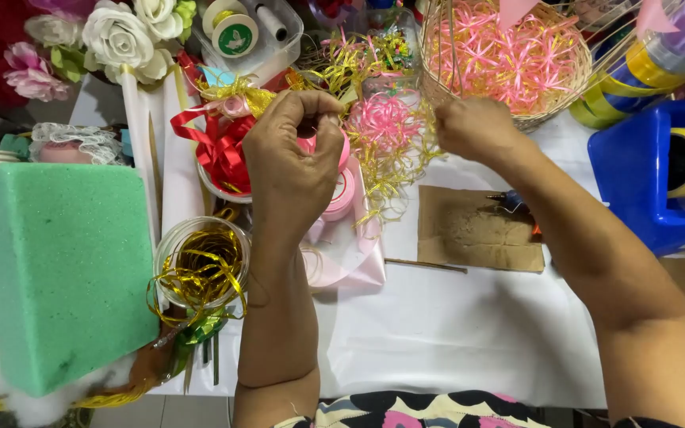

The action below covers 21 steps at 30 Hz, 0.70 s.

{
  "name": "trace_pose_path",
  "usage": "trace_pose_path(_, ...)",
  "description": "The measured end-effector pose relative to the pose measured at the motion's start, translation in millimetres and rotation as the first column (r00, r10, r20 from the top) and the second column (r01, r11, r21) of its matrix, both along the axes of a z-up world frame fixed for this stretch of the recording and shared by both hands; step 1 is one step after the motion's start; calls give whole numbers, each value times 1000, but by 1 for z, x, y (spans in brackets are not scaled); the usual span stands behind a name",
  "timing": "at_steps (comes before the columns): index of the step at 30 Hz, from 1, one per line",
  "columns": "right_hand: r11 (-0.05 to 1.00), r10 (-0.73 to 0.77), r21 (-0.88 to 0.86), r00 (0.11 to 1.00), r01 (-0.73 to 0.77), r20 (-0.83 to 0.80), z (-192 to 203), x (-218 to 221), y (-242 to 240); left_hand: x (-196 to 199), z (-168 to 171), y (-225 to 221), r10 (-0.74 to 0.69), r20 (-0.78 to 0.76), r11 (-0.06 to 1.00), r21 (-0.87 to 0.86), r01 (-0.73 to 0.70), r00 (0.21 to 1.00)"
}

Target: Tying small ribbons into bows and using a hot glue gun to attach them to a craft project.

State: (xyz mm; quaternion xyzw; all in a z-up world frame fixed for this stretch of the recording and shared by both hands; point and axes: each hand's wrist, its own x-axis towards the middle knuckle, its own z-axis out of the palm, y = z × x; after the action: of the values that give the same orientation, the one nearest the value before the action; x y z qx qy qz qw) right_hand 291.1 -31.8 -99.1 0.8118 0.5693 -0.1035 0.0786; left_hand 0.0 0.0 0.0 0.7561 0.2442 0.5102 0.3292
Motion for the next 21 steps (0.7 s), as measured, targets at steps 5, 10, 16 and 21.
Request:
trace_pose_path(5,948,67,318,986,-16,-151,50,24,-18,2,-1,2,1,-21,1000,7,-1,1000)
trace_pose_path(10,877,149,456,816,152,-558,88,10,-55,6,-4,4,7,-49,1000,-2,-7,999)
trace_pose_path(16,816,355,541,560,205,-748,87,-16,-105,11,-13,4,15,-175,999,-38,-22,984)
trace_pose_path(21,759,420,562,414,329,-808,68,-35,-139,18,-10,-8,-207,-176,969,-173,177,962)
